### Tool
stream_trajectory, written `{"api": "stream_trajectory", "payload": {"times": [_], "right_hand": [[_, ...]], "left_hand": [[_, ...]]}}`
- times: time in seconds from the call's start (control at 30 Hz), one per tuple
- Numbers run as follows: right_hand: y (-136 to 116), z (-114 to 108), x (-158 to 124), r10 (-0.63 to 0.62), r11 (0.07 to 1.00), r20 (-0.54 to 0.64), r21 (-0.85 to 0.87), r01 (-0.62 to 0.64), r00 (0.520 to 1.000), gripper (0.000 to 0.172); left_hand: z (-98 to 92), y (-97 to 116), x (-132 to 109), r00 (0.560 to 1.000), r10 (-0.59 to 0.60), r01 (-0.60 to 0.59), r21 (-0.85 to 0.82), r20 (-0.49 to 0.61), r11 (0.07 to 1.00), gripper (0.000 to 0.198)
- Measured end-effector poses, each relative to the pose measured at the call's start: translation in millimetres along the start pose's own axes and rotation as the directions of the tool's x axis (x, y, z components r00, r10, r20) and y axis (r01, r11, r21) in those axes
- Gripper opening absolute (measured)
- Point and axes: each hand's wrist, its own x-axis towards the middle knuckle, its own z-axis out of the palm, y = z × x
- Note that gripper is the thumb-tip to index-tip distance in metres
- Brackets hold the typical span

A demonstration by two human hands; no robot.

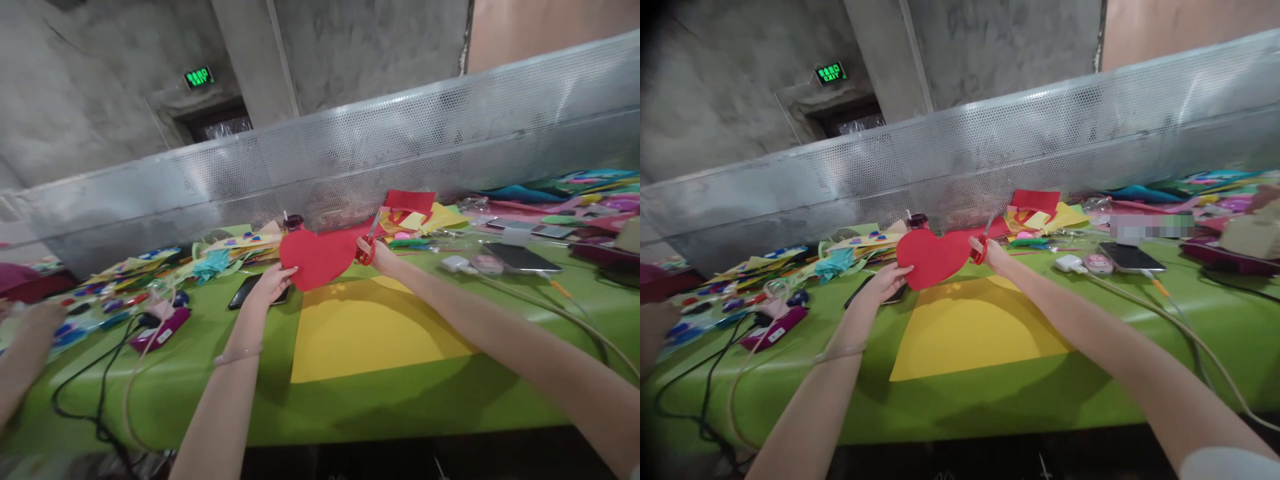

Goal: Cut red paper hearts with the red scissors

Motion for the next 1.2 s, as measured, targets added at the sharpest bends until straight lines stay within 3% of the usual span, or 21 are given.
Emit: {"api": "stream_trajectory", "payload": {"times": [0.13,0.33,0.4,0.53,0.67,0.77,0.93,1.07,1.2], "right_hand": [[-1.8,-1.5,1.9,0.024,1.000,-0.018,0.011,-0.023,1.000,0.032],[2.9,-1.5,4.8,-0.001,0.995,-0.096,-0.101,-0.009,0.995,0.027],[5.1,-2.3,7.2,-0.013,0.990,-0.135,-0.141,-0.006,0.991,0.026],[8.2,-3.8,12.6,-0.035,0.974,-0.213,-0.227,-0.015,0.976,0.024],[8.7,-18.8,16.8,-0.046,0.922,-0.298,-0.380,-0.074,0.953,0.021],[4.6,-45.3,16.9,-0.105,0.840,-0.419,-0.522,-0.145,0.902,0.025],[-4.8,-88.7,11.8,-0.213,0.703,-0.609,-0.639,-0.313,0.764,0.026],[-7.1,-102.8,9.8,-0.226,0.652,-0.723,-0.610,-0.451,0.652,0.038],[-5.2,-107.2,9.9,-0.228,0.623,-0.770,-0.586,-0.518,0.596,0.033]], "left_hand": [[2.7,2.3,-2.8,1.000,-0.002,0.003,-0.021,0.010,1.000,0.029],[6.3,7.2,-12.9,0.995,-0.080,0.085,-0.083,0.061,0.993,0.029],[5.4,7.2,-15.5,0.980,-0.161,0.163,-0.006,0.116,0.987,0.028],[6.0,4.7,-18.2,0.909,-0.312,0.271,0.178,0.276,0.946,0.034],[7.2,-1.5,-15.0,0.911,-0.374,0.312,0.300,0.176,0.901,0.026],[5.0,-6.1,-10.8,0.935,-0.340,0.299,0.291,0.102,0.909,0.018],[-1.2,-8.6,-6.8,0.946,-0.312,0.285,0.230,0.092,0.931,0.010],[-2.4,-7.3,-7.6,0.952,-0.294,0.270,0.218,0.086,0.938,0.011],[-0.8,-6.3,-8.5,0.951,-0.298,0.275,0.210,0.085,0.938,0.014]]}}
